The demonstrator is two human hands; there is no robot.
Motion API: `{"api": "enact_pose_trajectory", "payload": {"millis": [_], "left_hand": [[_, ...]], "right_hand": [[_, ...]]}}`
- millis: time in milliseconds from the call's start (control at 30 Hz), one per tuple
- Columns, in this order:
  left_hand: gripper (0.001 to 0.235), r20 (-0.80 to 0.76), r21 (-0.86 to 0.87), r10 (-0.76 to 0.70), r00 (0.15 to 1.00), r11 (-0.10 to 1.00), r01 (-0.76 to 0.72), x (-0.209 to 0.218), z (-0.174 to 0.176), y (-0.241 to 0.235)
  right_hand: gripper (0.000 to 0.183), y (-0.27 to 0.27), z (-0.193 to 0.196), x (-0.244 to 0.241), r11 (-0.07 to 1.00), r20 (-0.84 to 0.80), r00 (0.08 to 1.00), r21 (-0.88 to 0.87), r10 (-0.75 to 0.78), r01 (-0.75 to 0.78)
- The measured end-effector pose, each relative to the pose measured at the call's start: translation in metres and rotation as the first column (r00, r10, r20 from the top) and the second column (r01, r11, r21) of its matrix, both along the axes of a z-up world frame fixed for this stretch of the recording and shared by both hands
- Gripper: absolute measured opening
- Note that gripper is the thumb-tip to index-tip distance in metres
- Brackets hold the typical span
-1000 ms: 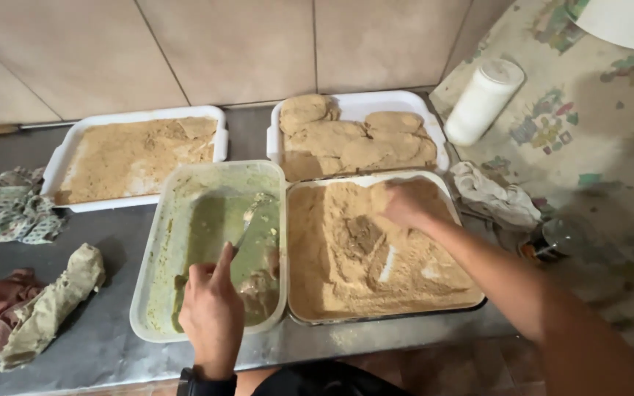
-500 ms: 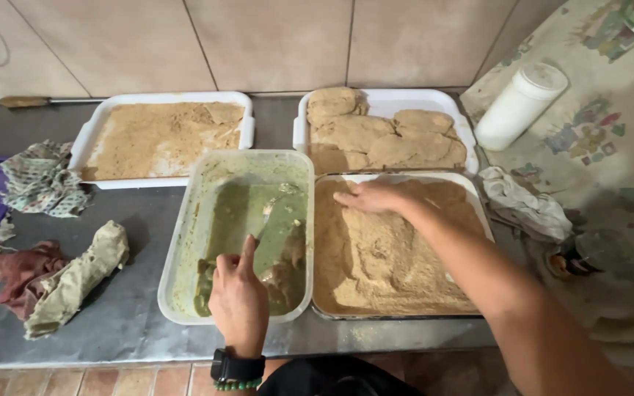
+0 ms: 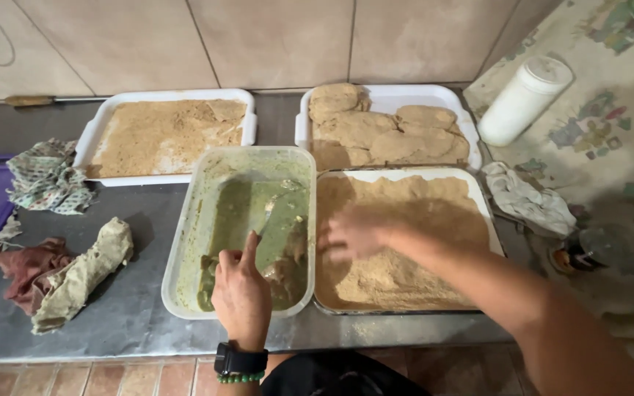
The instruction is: The person is breading pieces of meat by dipping them into a green liquid wash and then coating them with breadcrumbs in a tray.
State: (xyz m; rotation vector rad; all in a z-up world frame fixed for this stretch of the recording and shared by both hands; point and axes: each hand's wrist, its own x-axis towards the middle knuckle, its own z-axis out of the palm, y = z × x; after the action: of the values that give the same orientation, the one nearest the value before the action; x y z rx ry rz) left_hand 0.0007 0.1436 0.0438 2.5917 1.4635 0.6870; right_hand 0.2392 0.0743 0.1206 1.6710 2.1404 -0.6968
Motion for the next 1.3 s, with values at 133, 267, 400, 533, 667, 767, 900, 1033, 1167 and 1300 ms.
{"api": "enact_pose_trajectory", "payload": {"millis": [133,267,400,533,667,767,900,1033,1167,1300], "left_hand": [[0.069,-0.006,-0.013,0.005,1.0,1.0,-0.005,0.0,-0.002,0.001],[0.066,-0.001,0.017,0.012,1.0,1.0,-0.012,0.001,-0.002,-0.001],[0.034,0.126,-0.017,0.017,0.992,1.0,-0.015,0.0,-0.001,0.001],[0.031,0.086,-0.098,0.045,0.995,0.995,-0.037,-0.022,0.018,0.008],[0.028,-0.104,-0.01,-0.102,0.989,0.995,0.102,-0.034,0.028,0.021],[0.025,-0.198,0.004,-0.229,0.953,0.972,0.235,-0.026,0.021,0.03],[0.017,-0.319,0.057,-0.32,0.892,0.933,0.355,0.005,-0.023,0.044],[0.013,-0.366,0.122,-0.287,0.885,0.928,0.352,0.034,-0.047,0.068],[0.008,-0.359,0.348,-0.122,0.925,0.902,0.254,0.05,-0.078,0.112],[0.007,-0.272,0.443,-0.025,0.962,0.884,0.148,0.031,-0.051,0.126]], "right_hand": [[0.054,-0.029,-0.047,0.009,0.976,0.009,0.983,0.122,0.183,-0.182],[0.033,-0.052,-0.021,0.043,0.881,-0.09,0.905,0.208,-0.415,0.425],[0.065,-0.063,-0.111,0.099,0.78,-0.041,0.918,0.514,-0.394,0.358],[0.056,-0.068,-0.067,0.077,0.65,0.272,0.929,0.759,-0.251,-0.046],[0.07,-0.065,-0.12,0.086,0.702,0.148,0.908,0.686,-0.392,0.191],[0.068,-0.06,-0.111,0.075,0.799,0.272,0.872,0.57,-0.407,0.195],[0.07,-0.06,-0.114,0.075,0.832,0.352,0.837,0.519,-0.418,0.197],[0.071,-0.06,-0.116,0.075,0.832,0.276,0.856,0.486,-0.438,0.269],[0.069,-0.06,-0.111,0.072,0.806,0.178,0.867,0.492,-0.465,0.331],[0.067,-0.059,-0.112,0.072,0.805,0.212,0.855,0.5,-0.472,0.32]]}}
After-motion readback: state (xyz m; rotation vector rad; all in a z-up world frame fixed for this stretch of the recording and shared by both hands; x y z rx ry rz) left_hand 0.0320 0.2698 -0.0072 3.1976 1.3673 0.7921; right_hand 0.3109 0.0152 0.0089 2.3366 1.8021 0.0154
